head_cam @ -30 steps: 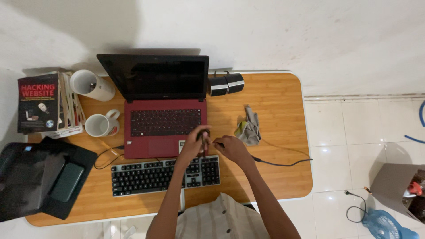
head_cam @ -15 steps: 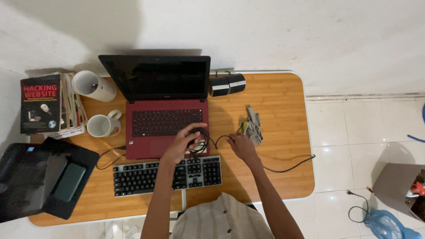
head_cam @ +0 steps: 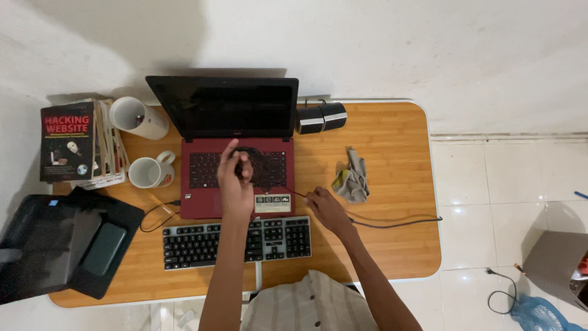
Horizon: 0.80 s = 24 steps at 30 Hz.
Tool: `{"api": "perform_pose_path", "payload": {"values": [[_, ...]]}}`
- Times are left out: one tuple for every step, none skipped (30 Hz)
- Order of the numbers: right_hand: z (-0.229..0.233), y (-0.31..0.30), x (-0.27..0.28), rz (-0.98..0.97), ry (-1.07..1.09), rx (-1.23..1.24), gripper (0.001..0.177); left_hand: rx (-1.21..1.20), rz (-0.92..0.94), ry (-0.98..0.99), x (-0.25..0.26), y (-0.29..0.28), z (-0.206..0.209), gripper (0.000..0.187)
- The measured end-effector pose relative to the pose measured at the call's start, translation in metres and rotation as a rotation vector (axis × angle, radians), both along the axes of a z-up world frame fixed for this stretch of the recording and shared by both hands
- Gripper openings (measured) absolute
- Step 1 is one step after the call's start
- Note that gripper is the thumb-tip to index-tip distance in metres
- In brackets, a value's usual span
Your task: The person cleans a wooden desk using a cloth. They wipe the surface around a laptop, keyboard, and tablet, moving items aside as needed. They also wipe the tablet and laptop surfaces and organize cables.
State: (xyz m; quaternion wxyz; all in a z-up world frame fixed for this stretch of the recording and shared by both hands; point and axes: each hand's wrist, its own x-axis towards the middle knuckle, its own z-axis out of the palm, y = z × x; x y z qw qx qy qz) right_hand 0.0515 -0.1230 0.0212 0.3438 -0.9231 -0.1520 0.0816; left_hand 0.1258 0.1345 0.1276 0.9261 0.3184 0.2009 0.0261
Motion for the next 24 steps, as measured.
{"api": "perform_pose_path", "payload": {"values": [[0.010, 0.003, -0.001, 0.021, -0.035, -0.039, 0.020, 0.091, 0.016, 0.009, 0.001, -0.001, 0.001, 0.031], [0.021, 0.006, 0.001, 0.044, -0.071, -0.079, 0.021, 0.182, 0.034, 0.017, 0.001, -0.005, 0.003, 0.031], [0.031, 0.010, 0.006, 0.038, -0.083, -0.077, 0.021, 0.273, 0.053, 0.026, 0.002, -0.008, 0.004, 0.031], [0.039, 0.014, 0.005, 0.031, -0.085, -0.074, 0.021, 0.335, 0.049, -0.007, -0.003, -0.013, 0.005, 0.032], [0.047, 0.020, 0.003, 0.024, -0.087, -0.071, 0.020, 0.398, 0.045, -0.040, -0.008, -0.021, 0.006, 0.034], [0.053, 0.025, 0.004, 0.015, -0.117, -0.107, 0.021, 0.457, 0.041, -0.078, -0.010, -0.029, 0.007, 0.035], [0.058, 0.031, 0.005, 0.005, -0.148, -0.143, 0.023, 0.469, 0.037, -0.091, -0.012, -0.035, 0.008, 0.036], [0.061, 0.034, 0.006, -0.006, -0.178, -0.179, 0.024, 0.481, 0.031, -0.105, -0.015, -0.040, 0.009, 0.036], [0.064, 0.035, 0.007, -0.014, -0.173, -0.165, 0.024, 0.494, 0.024, -0.120, -0.019, -0.044, 0.010, 0.037], [0.065, 0.037, 0.007, -0.024, -0.166, -0.148, 0.024, 0.690, 0.049, -0.200, -0.024, -0.047, 0.010, 0.035], [0.065, 0.038, 0.007, -0.034, -0.160, -0.132, 0.024, 0.886, 0.074, -0.281, -0.029, -0.049, 0.010, 0.034], [0.064, 0.037, 0.011, -0.023, -0.169, -0.136, 0.024, 1.081, 0.103, -0.367, -0.028, -0.050, 0.009, 0.033], [0.063, 0.034, 0.014, -0.012, -0.178, -0.140, 0.025, 1.111, 0.043, -0.257, -0.025, -0.049, 0.006, 0.034], [0.062, 0.032, 0.010, -0.001, -0.177, -0.144, 0.027, 1.137, -0.027, -0.139, -0.026, -0.046, 0.003, 0.036], [0.062, 0.029, 0.006, -0.036, -0.176, -0.111, 0.025, 1.159, -0.098, -0.023, -0.027, -0.041, -0.002, 0.037], [0.062, 0.028, 0.008, -0.069, -0.185, -0.076, 0.023, 1.172, -0.132, 0.081, -0.022, -0.035, -0.006, 0.039], [0.063, 0.027, 0.010, -0.102, -0.193, -0.041, 0.022, 1.184, -0.166, 0.186, -0.016, -0.027, -0.011, 0.040], [0.065, 0.025, 0.011, -0.113, -0.187, -0.036, 0.022, 1.190, -0.202, 0.293, -0.013, -0.021, -0.015, 0.041], [0.069, 0.023, 0.011, -0.124, -0.180, -0.031, 0.023, 1.245, -0.183, 0.189, -0.012, -0.014, -0.019, 0.041], [0.073, 0.023, 0.010, -0.136, -0.171, -0.023, 0.023, 1.301, -0.167, 0.085, -0.013, -0.004, -0.022, 0.041], [0.077, 0.025, 0.009, -0.093, -0.198, -0.014, 0.023, 1.355, -0.150, -0.019, -0.014, 0.000, -0.024, 0.041], [0.081, 0.026, 0.009, -0.049, -0.229, -0.006, 0.024, 1.341, -0.177, -0.028, -0.015, 0.001, -0.027, 0.040], [0.085, 0.028, 0.010, -0.006, -0.260, 0.002, 0.024, 1.326, -0.204, -0.036, -0.017, 0.000, -0.029, 0.039], [0.089, 0.029, 0.011, 0.026, -0.230, 0.014, 0.024, 1.308, -0.236, -0.040, -0.021, -0.002, -0.031, 0.038]]}}
